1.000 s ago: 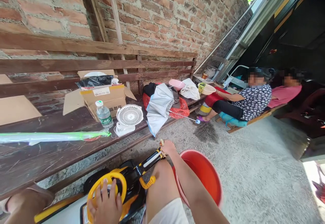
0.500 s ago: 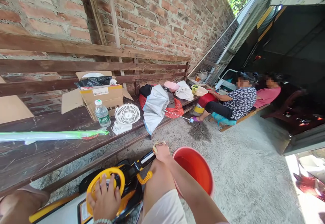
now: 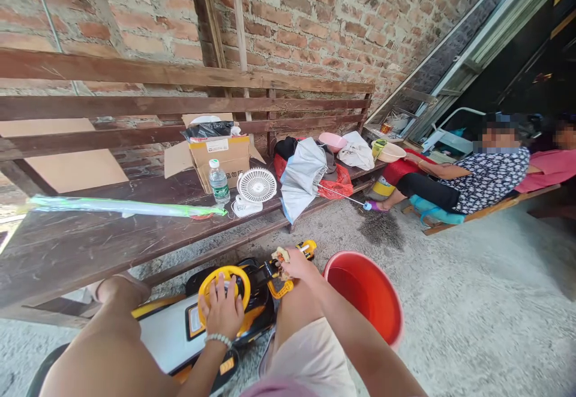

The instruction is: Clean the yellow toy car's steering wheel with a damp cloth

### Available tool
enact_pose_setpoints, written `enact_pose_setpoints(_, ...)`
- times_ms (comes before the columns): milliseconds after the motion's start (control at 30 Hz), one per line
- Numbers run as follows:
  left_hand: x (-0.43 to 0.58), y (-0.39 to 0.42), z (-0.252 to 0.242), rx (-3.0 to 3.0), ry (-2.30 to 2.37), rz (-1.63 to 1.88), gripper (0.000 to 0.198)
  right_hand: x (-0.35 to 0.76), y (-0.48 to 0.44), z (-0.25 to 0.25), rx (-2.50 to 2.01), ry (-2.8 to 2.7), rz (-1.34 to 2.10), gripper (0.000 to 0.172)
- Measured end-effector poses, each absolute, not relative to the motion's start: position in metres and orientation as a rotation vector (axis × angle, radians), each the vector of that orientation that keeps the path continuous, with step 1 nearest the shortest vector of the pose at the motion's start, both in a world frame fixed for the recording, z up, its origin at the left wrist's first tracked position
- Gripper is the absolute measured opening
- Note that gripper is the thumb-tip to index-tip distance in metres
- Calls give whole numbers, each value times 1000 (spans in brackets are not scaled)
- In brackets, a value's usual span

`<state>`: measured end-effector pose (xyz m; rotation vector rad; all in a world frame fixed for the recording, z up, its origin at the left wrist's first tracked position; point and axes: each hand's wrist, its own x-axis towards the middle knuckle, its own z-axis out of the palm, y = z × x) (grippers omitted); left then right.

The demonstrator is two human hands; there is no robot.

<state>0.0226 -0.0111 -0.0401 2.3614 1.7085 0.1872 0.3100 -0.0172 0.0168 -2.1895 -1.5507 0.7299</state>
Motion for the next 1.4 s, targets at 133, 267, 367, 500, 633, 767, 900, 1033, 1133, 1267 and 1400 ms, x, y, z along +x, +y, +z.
enact_pose_setpoints(133, 22, -11, -40, 2366, 1707, 182, 60, 375, -19, 35, -2257, -1146, 593, 26)
enact_pose_setpoints(267, 21, -10, -40, 2370, 1714, 169, 61, 410, -16, 34, -2286, -892, 642, 28)
enact_pose_setpoints(367, 21, -9, -41, 2372, 1719, 152, 61, 397, -14, 17, -2341, -922, 666, 33)
enact_pose_setpoints(500, 22, -10, -40, 2381, 1738, 140, 62, 364, -16, 6, -2440, -1252, 552, 39)
enact_pose_setpoints(633, 21, -10, -40, 2386, 1746, 154, 61, 340, -21, 10, -2392, -1654, 551, 29)
enact_pose_setpoints(767, 19, -9, -39, 2392, 1709, 154, 62, 306, -24, 8, -2200, -1676, 646, 20)
enact_pose_setpoints(900, 19, -9, -37, 2379, 1713, 163, 62, 277, -27, 3, -1884, -1218, 937, 7)
enact_pose_setpoints(1033, 22, -11, -34, 2363, 1718, 167, 61, 283, -34, 11, -1517, -519, 1092, 37)
enact_pose_setpoints(1133, 23, -11, -31, 2342, 1702, 165, 62, 313, -38, 24, -1385, -300, 935, 54)
enact_pose_setpoints(1267, 24, -12, -31, 2321, 1701, 178, 63, 353, -35, 31, -1478, -216, 749, 50)
enact_pose_setpoints(1400, 25, -12, -35, 2306, 1713, 193, 63, 339, -25, 16, -1891, -692, 831, 23)
